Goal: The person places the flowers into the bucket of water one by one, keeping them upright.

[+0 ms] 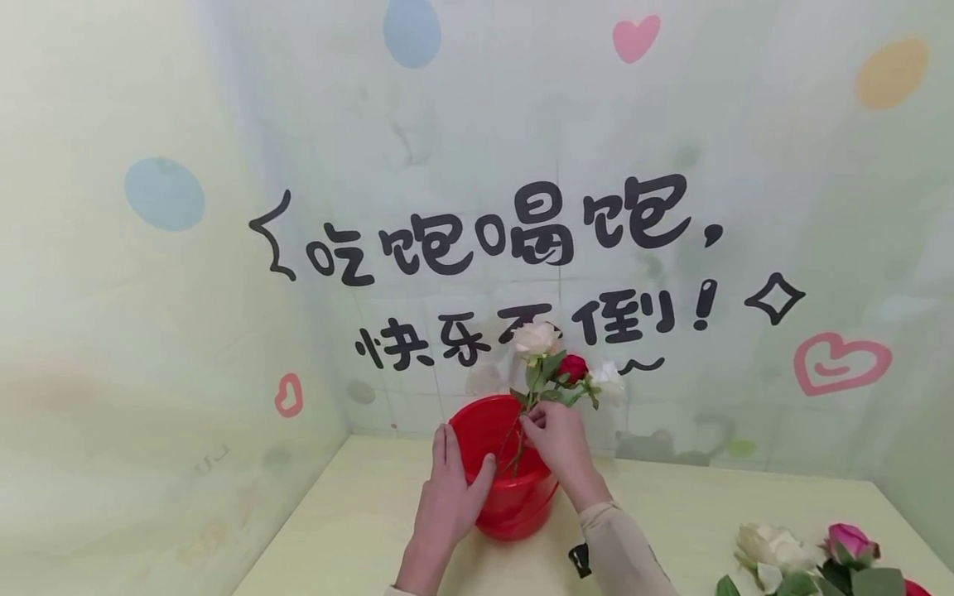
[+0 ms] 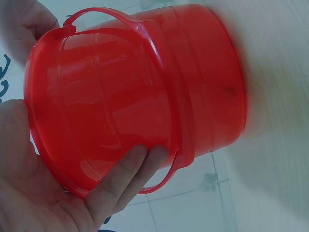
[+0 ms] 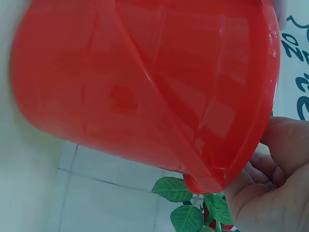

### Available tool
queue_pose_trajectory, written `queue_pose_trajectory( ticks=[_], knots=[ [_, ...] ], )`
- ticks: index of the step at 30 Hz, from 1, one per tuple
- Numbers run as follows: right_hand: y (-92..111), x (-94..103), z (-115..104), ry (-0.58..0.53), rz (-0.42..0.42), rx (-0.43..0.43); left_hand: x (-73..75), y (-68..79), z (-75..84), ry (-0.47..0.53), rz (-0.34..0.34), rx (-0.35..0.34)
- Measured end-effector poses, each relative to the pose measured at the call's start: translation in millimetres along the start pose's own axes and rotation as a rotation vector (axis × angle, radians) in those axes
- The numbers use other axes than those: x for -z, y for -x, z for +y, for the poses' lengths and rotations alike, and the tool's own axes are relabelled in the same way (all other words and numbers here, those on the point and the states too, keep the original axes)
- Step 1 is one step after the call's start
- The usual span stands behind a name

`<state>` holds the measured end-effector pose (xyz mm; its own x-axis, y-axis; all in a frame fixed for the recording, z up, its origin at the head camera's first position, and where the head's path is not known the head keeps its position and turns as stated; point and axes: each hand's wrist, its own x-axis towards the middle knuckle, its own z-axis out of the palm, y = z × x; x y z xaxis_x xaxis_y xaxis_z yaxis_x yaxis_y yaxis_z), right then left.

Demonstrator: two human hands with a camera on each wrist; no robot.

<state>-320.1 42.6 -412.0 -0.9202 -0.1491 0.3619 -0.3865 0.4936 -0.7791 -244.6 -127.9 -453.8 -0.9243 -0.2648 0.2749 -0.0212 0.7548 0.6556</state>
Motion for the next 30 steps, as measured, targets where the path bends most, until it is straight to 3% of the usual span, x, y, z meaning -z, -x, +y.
queue_pose_trajectory(
  ticks=[6,13,21,30],
  knots=[
    [11.9,7.6,0.4,-0.053,0.0,-0.002,-1.9,2.2,-0.3,0.0,-0.004,-0.005],
    [24.4,30.2,-3.6,-0.108,-0.037,-0.025,3.6,2.8,1.9,-0.008,0.014,-0.017],
    [39.4,48.4,9.0,-0.176,-0.077,-0.045,3.9,2.0,-1.4,-0.005,0.013,0.003],
    [67.0,79.0,25.2,-0.13,-0.067,-0.104,-2.7,1.2,1.7,0.0,-0.01,0.005]
  ],
)
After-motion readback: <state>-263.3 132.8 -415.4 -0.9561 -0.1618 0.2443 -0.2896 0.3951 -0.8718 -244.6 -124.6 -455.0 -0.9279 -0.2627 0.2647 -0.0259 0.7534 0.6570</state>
